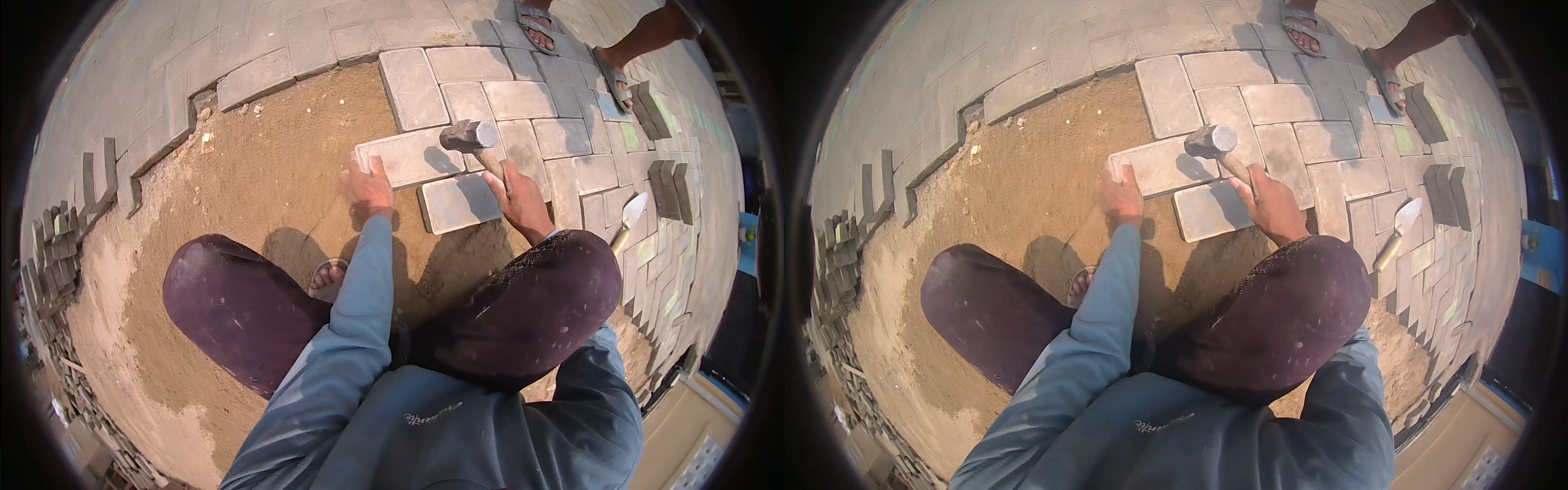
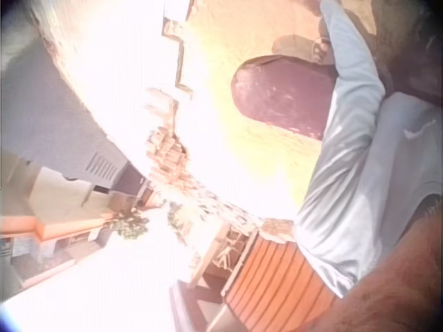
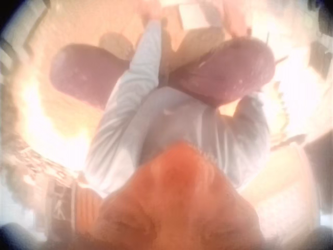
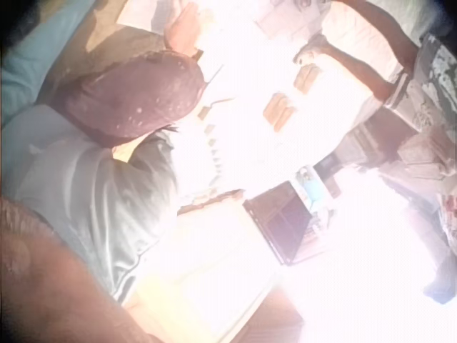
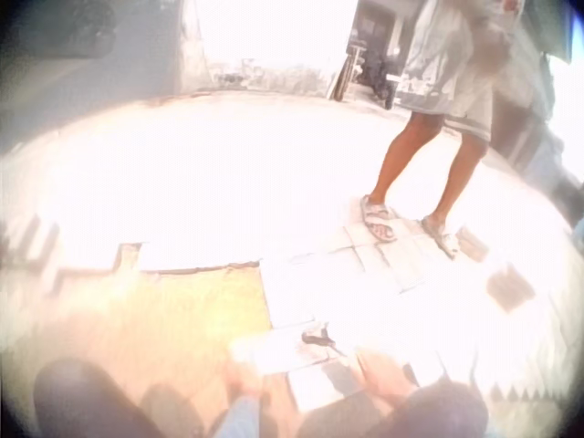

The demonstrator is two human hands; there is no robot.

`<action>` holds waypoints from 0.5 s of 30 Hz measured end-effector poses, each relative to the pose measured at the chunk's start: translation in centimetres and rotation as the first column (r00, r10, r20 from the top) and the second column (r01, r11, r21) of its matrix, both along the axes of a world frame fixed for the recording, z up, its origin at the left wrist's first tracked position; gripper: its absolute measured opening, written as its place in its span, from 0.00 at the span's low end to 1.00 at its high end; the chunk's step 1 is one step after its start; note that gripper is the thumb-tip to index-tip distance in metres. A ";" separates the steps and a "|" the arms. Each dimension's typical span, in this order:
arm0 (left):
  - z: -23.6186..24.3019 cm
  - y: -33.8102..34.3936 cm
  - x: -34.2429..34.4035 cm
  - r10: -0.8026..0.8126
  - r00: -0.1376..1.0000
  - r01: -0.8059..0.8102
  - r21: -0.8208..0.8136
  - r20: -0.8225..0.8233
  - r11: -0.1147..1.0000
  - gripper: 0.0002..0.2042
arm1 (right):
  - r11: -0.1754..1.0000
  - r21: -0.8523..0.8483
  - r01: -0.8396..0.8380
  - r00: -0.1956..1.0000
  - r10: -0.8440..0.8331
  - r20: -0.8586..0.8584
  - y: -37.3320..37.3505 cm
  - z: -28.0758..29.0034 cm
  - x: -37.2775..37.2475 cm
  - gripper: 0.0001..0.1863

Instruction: The person kneels on a prepared sand bed and lays rectangular pavers in a herringbone pattern. They use a trowel to level the sand, place pavers by hand, and tap them into place with a mallet. Another person occasionally walks by in the background.

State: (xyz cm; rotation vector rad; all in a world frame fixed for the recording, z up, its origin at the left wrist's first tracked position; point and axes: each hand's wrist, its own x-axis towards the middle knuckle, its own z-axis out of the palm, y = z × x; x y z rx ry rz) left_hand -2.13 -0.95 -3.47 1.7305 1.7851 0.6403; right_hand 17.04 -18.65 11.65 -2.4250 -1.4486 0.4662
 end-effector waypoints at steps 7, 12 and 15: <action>-0.6 0.2 -0.6 0.040 0.998 -0.042 0.032 0.049 0.999 0.28 | 0.964 -0.254 -0.075 0.997 0.071 -0.026 1.5 -0.1 0.0 0.24; 1.5 -0.8 0.8 0.000 0.999 0.003 -0.101 0.038 0.995 0.28 | 0.992 -0.092 0.083 0.996 -0.084 0.000 -1.0 -0.9 -1.2 0.22; -0.7 -0.3 0.0 0.013 0.998 -0.006 -0.109 0.062 0.994 0.28 | 0.987 -0.157 0.035 0.999 -0.029 0.046 -1.0 -4.3 0.6 0.21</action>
